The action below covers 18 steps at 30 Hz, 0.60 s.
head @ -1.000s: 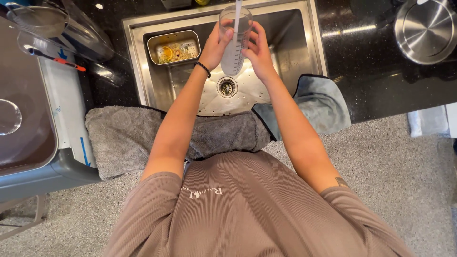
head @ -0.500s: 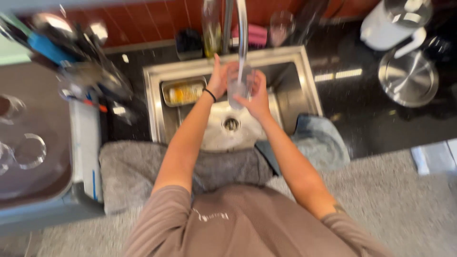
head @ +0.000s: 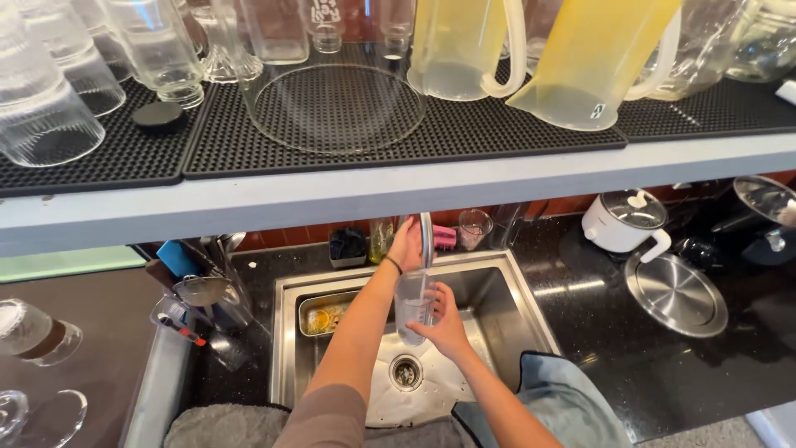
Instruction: The recorder cleans espresso machine components, washes a cup, uses an immersion blender, and organizes cleaning rags in a cafe setting.
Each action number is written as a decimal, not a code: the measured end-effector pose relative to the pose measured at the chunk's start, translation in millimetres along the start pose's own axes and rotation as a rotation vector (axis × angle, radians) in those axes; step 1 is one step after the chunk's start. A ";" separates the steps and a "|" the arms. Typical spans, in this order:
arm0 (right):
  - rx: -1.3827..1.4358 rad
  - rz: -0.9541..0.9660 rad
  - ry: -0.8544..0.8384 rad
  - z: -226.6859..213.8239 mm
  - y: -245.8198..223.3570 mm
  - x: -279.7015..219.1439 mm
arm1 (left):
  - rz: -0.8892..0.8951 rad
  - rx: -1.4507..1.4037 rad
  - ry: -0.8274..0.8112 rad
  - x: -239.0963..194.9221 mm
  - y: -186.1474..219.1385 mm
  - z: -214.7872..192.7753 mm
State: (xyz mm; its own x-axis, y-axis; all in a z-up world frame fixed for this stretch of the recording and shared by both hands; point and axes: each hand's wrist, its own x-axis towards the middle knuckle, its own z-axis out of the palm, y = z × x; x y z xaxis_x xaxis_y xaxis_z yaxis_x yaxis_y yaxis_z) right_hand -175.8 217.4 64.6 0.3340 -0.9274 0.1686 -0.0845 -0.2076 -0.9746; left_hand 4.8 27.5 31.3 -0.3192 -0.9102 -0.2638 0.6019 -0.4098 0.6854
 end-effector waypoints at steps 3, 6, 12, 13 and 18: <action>0.010 -0.022 0.014 2.2 7.3 -0.5 | 0.039 0.085 -0.021 52.0 2.6 -36.9; 0.007 -0.060 0.009 -2.5 18.5 -4.8 | 0.063 0.197 -0.021 34.4 -7.8 -29.8; 0.041 -0.205 -0.066 -14.5 60.3 -24.1 | 0.198 0.148 -0.046 -86.9 -55.8 -42.1; 0.044 -0.135 -0.095 -14.0 52.9 -36.4 | 0.162 0.096 -0.002 -131.6 -65.7 -32.1; 0.017 -0.047 -0.223 -0.9 -7.8 -59.9 | 0.547 0.552 -0.013 -300.1 -75.7 27.1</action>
State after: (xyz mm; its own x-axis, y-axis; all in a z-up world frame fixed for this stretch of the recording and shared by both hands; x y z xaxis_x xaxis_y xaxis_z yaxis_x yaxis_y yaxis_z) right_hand -196.0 274.3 62.3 0.5367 -0.8246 0.1786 -0.0487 -0.2417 -0.9691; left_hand 35.2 333.4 77.0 -0.0926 -0.9722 0.2151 0.2253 0.1900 0.9556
